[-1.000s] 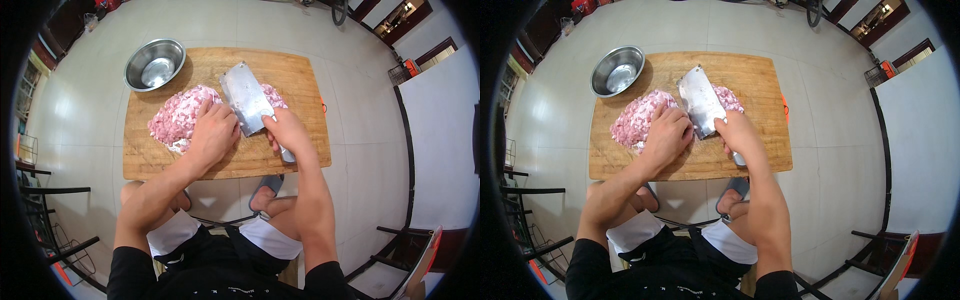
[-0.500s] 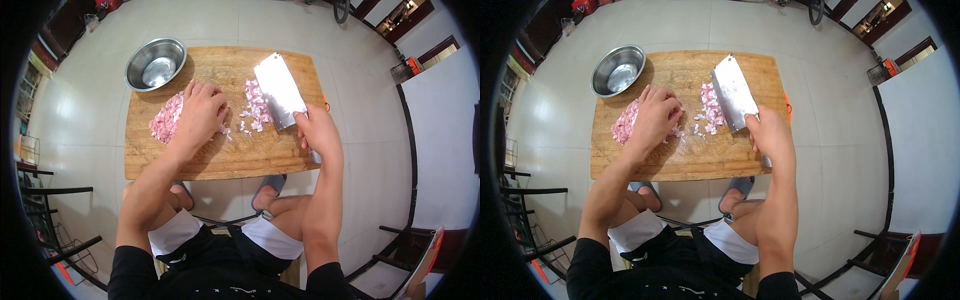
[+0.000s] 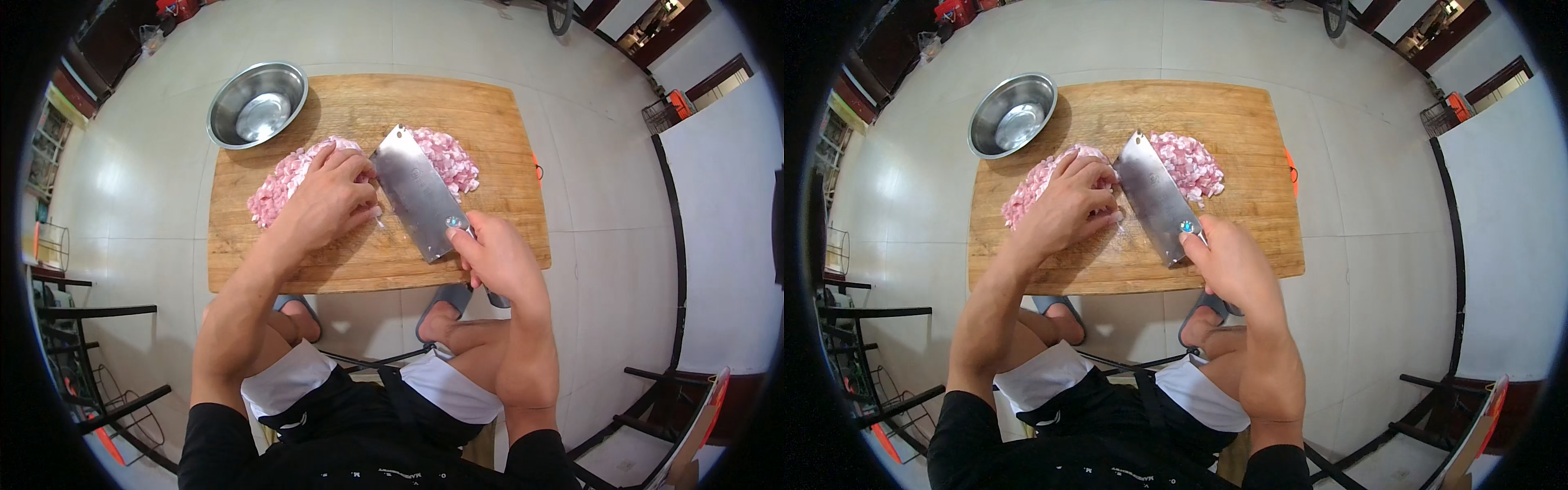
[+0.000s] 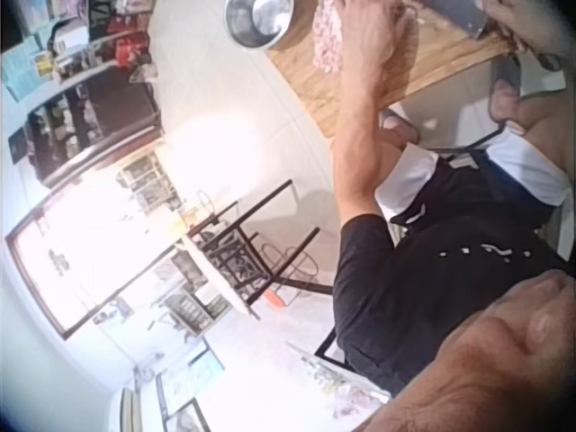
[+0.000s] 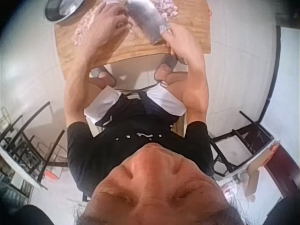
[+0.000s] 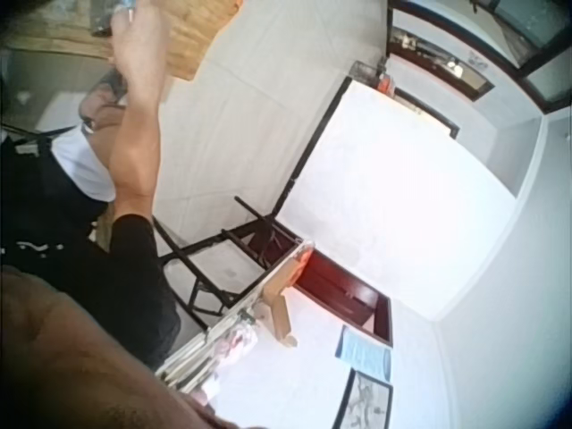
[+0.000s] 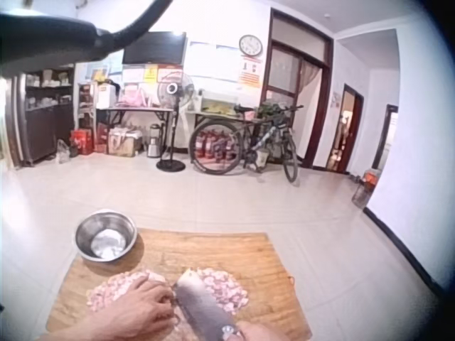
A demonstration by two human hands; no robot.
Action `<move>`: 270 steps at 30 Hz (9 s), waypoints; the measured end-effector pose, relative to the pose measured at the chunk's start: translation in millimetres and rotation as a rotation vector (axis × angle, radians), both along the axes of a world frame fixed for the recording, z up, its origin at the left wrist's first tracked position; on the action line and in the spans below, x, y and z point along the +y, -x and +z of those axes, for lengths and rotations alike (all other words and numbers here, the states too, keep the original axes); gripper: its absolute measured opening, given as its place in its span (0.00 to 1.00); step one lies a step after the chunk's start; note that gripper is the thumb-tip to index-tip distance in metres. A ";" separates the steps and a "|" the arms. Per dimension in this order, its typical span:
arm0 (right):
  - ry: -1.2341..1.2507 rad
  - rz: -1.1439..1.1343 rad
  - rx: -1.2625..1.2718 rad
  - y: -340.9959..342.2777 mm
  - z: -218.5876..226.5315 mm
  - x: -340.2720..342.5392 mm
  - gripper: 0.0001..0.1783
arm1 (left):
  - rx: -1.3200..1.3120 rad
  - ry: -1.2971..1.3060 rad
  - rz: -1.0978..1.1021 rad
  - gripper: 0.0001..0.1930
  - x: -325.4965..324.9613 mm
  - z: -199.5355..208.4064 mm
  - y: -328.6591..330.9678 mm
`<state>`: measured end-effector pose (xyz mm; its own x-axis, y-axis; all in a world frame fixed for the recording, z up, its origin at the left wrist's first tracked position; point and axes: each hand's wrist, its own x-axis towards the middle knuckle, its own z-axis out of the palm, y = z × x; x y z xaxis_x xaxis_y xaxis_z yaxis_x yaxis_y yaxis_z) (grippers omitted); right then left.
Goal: The person is chopping raw meat on a wooden cutting board using a cleaver. They repeatedly slice and mince the meat into smaller pieces, occasionally gathering the pile to continue chopping.
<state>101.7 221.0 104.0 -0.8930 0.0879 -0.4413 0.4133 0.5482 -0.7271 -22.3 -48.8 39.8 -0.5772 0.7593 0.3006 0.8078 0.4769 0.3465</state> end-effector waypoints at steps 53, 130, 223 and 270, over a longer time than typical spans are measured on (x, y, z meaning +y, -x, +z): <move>-0.460 0.088 0.309 -23.7 1.5 -34.8 0.16 | 0.211 -0.116 0.158 0.04 37.7 -36.5 -12.4; 0.158 -0.018 0.082 34.7 6.7 -24.0 0.11 | 0.240 -0.123 0.102 0.04 13.0 -26.8 -6.2; -0.383 0.210 0.415 -15.0 -2.8 -47.7 0.14 | 0.132 -0.088 0.232 0.05 35.7 -29.5 -28.6; -0.023 -0.198 0.135 10.7 4.5 -0.2 0.16 | 0.139 0.046 0.175 0.11 64.7 -20.0 22.1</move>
<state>90.9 220.8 108.5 -0.9081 0.2755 -0.3154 0.4144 0.4830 -0.7714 -44.5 15.8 19.7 -0.6568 0.6659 0.3537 0.7497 0.6270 0.2117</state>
